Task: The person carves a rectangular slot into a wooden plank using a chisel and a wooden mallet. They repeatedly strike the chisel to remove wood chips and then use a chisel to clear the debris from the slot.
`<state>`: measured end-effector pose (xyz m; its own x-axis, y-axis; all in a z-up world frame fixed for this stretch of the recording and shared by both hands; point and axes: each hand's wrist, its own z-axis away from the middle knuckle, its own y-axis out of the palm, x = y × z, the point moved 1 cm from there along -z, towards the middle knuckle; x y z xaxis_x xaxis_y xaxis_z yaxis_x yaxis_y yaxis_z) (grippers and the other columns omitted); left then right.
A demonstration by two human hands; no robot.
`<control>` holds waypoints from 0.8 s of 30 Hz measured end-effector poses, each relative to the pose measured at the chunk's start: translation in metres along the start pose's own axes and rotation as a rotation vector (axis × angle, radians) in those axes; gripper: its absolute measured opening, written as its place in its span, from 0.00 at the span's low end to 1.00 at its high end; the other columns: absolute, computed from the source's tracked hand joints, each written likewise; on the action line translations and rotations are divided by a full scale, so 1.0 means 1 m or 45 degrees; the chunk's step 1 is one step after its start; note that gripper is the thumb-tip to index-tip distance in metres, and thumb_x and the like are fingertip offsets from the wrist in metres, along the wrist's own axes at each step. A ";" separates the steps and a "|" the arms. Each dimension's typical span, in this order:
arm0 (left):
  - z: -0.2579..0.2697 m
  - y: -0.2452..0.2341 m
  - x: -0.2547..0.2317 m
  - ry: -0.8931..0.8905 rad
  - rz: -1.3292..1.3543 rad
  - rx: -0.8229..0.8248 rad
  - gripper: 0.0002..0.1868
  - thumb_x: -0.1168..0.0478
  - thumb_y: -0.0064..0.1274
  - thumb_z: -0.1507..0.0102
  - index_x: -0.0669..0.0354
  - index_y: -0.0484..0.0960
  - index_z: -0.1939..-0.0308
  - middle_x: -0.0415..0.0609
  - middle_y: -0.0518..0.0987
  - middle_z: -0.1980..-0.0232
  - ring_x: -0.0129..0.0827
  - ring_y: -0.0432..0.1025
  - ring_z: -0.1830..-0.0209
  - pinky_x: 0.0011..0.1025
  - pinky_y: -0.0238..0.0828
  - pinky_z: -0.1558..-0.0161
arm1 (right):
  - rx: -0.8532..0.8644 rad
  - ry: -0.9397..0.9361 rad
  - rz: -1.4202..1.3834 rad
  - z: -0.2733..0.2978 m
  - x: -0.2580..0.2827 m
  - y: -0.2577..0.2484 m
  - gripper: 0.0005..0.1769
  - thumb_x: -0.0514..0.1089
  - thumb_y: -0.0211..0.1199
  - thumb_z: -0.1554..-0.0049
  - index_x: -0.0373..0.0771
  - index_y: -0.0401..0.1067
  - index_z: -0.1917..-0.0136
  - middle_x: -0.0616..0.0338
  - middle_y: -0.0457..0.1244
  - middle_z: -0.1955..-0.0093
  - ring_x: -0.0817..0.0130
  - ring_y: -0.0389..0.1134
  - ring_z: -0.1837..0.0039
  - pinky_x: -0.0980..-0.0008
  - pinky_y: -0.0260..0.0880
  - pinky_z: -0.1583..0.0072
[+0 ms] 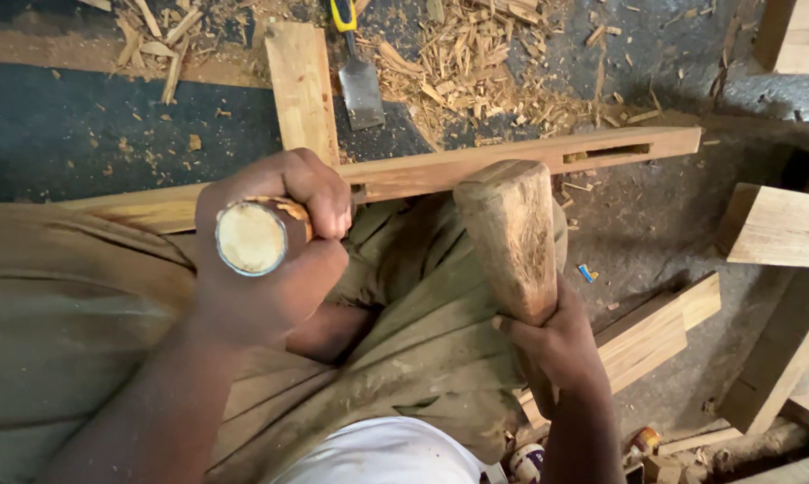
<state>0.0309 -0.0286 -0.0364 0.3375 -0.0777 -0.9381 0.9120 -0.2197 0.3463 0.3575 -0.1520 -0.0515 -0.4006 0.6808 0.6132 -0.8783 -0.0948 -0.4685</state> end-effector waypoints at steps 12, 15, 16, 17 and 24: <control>-0.004 0.003 0.015 0.043 -0.196 0.160 0.09 0.76 0.49 0.47 0.60 0.70 0.68 0.44 0.72 0.64 0.25 0.66 0.69 0.22 0.62 0.64 | -0.027 0.027 -0.006 0.004 0.013 0.004 0.39 0.31 0.71 0.62 0.33 0.69 0.35 0.57 0.70 0.45 0.69 0.69 0.44 0.68 0.69 0.41; -0.005 0.003 0.018 0.147 -0.204 0.206 0.10 0.76 0.50 0.46 0.60 0.70 0.66 0.44 0.74 0.62 0.24 0.69 0.67 0.23 0.65 0.60 | -0.042 0.035 -0.155 0.008 0.011 0.008 0.38 0.31 0.70 0.61 0.33 0.69 0.36 0.59 0.69 0.46 0.71 0.68 0.45 0.69 0.69 0.42; -0.004 0.004 0.019 0.109 -0.211 0.214 0.09 0.76 0.50 0.47 0.60 0.71 0.67 0.44 0.73 0.64 0.25 0.68 0.67 0.24 0.64 0.60 | -0.054 0.006 -0.069 0.008 0.010 0.006 0.36 0.32 0.71 0.60 0.33 0.69 0.37 0.58 0.69 0.47 0.70 0.68 0.46 0.69 0.70 0.43; -0.006 0.004 0.020 0.087 -0.227 0.225 0.09 0.76 0.50 0.47 0.60 0.71 0.67 0.43 0.72 0.65 0.25 0.68 0.66 0.24 0.63 0.61 | -0.069 -0.039 0.012 0.007 0.011 0.005 0.34 0.33 0.73 0.59 0.32 0.70 0.38 0.58 0.69 0.49 0.70 0.68 0.47 0.69 0.70 0.44; -0.009 0.004 0.033 0.031 -0.117 0.236 0.07 0.73 0.52 0.44 0.60 0.73 0.65 0.41 0.74 0.62 0.22 0.67 0.63 0.24 0.65 0.59 | -0.029 -0.719 -0.612 0.040 0.078 -0.010 0.28 0.32 0.71 0.53 0.27 0.68 0.39 0.53 0.67 0.49 0.66 0.72 0.50 0.65 0.76 0.48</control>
<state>0.0476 -0.0237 -0.0659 0.2621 -0.0263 -0.9647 0.8817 -0.3998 0.2505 0.3242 -0.1269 0.0261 -0.0518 0.1661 0.9848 -0.9875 0.1386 -0.0753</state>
